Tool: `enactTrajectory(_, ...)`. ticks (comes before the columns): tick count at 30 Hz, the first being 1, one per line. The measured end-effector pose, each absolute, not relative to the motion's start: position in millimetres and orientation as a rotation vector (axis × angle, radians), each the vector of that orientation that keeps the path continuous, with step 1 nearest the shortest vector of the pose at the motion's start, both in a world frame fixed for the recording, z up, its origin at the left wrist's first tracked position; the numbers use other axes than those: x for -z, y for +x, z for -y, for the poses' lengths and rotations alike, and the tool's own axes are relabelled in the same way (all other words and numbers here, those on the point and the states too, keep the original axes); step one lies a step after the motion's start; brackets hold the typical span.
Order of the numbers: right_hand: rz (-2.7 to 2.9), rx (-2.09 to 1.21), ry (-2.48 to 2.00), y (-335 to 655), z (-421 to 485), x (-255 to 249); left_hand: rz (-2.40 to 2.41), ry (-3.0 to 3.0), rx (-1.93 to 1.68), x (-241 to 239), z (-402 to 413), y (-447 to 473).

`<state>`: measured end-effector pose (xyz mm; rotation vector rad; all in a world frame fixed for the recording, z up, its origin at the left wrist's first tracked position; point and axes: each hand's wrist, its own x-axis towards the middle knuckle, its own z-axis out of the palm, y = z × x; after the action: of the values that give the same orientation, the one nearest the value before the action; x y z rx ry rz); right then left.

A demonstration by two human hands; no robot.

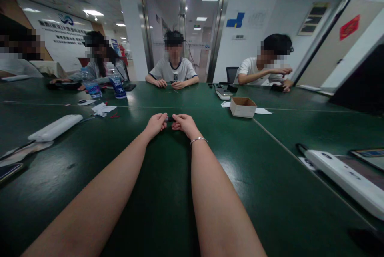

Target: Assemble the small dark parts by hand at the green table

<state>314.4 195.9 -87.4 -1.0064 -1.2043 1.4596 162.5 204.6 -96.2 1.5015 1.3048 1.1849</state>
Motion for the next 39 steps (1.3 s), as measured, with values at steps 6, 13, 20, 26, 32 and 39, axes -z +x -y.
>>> enactTrajectory(6, 1.232, -1.493, -0.913, 316.1, -194.6, 88.1, -1.303, 1.514, -1.221, 95.9, -204.7, 161.0)
enactTrajectory(13, 1.218, -1.435, -0.992, 314.2, -197.2, 89.5, -1.23, 1.489, -1.247, 94.9, -201.7, 164.8)
enactTrajectory(20, 1.223, -1.408, -1.046, 311.5, -196.3, 87.0, -1.285, 1.409, -1.219, 95.1, -204.1, 166.9)
enactTrajectory(26, 1.216, -1.417, -1.044, 310.9, -193.9, 85.4, -1.364, 1.508, -1.19, 98.9, -205.8, 165.1)
enactTrajectory(32, 1.223, -1.418, -1.042, 310.6, -194.1, 85.2, -1.337, 1.439, -1.219, 98.6, -207.4, 165.1)
enactTrajectory(39, 1.23, -1.413, -1.028, 312.5, -195.1, 86.6, -1.313, 1.419, -1.199, 93.2, -202.7, 164.9)
